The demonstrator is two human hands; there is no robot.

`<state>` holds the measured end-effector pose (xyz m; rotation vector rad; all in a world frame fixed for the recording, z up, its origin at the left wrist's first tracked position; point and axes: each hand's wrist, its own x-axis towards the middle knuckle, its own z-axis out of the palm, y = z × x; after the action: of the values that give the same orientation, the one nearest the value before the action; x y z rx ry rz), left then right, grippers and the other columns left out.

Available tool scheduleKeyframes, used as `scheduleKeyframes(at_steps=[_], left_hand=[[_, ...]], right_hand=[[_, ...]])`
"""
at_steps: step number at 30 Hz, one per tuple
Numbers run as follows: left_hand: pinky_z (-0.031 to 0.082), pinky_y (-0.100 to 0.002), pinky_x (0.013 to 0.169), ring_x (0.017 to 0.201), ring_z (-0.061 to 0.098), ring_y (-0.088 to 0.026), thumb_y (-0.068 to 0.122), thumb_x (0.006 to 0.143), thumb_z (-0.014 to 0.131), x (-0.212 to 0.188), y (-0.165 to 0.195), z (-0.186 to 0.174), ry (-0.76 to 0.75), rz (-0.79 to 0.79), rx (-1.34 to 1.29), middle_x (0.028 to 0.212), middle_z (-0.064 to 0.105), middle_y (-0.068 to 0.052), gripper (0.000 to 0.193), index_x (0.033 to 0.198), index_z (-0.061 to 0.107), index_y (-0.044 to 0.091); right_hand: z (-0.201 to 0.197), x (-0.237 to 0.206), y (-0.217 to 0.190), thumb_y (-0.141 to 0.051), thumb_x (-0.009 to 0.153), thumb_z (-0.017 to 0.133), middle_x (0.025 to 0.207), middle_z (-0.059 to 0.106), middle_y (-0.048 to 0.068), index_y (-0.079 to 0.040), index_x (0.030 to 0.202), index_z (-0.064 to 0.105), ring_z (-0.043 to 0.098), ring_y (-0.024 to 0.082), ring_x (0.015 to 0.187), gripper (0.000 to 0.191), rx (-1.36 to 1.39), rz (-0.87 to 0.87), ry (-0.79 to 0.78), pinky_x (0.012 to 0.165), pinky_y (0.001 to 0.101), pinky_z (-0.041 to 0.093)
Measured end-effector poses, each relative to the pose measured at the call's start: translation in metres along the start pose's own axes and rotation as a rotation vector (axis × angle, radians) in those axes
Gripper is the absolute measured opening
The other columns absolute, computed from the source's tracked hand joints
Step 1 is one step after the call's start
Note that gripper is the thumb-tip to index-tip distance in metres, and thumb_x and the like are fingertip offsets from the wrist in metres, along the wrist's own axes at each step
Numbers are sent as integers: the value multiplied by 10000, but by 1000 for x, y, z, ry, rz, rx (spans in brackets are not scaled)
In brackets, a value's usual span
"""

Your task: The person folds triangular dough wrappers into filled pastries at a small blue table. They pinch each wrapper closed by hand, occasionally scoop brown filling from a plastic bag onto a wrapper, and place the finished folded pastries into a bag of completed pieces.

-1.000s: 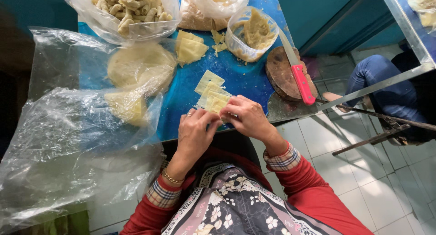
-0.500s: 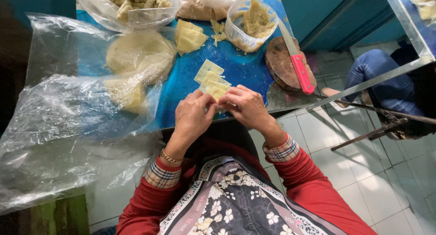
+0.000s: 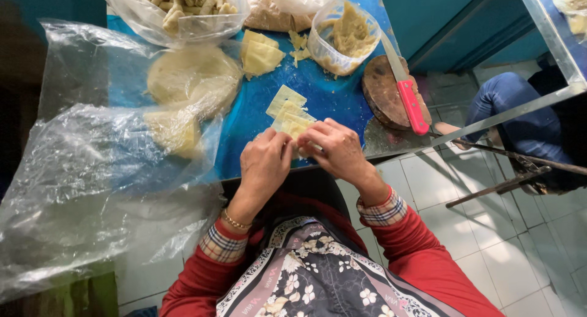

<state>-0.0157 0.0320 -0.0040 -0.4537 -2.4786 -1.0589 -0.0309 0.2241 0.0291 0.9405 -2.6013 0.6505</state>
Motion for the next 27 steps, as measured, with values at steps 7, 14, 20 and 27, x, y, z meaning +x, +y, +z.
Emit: scheduleKeyframes(at_steps=[7, 14, 20, 27], left_hand=[[477, -428, 649, 759, 649, -294, 137, 907, 729, -6, 11, -10, -13, 39, -16, 830, 614, -79, 55, 940, 694, 111], [494, -407, 648, 775, 647, -309, 132, 869, 746, -6, 15, -17, -4, -7, -96, 892, 624, -104, 184, 1022, 677, 57], [509, -399, 629, 737, 657, -290, 99, 889, 739, -6, 19, -18, -38, -53, -74, 886, 628, -81, 87, 958, 686, 91], [514, -400, 625, 752, 655, -299, 112, 895, 722, -5, 20, -17, -37, -55, -74, 885, 607, -87, 100, 945, 643, 80]], right_hand=[[1, -1, -2, -149, 849, 772, 967, 682, 51, -108, 1006, 729, 640, 269, 863, 167, -18, -1, 52, 730, 380, 529], [-4, -5, -13, -142, 811, 796, 994, 735, 11, -124, 1012, 741, 639, 234, 822, 209, -89, -53, 71, 665, 375, 483], [-7, -4, -17, -150, 827, 760, 1042, 716, 2, -138, 1079, 745, 635, 228, 849, 253, -110, -19, 39, 701, 360, 475], [-9, -6, -12, -126, 814, 750, 1078, 720, -15, -144, 1075, 746, 646, 199, 889, 261, -89, -42, -15, 697, 358, 469]])
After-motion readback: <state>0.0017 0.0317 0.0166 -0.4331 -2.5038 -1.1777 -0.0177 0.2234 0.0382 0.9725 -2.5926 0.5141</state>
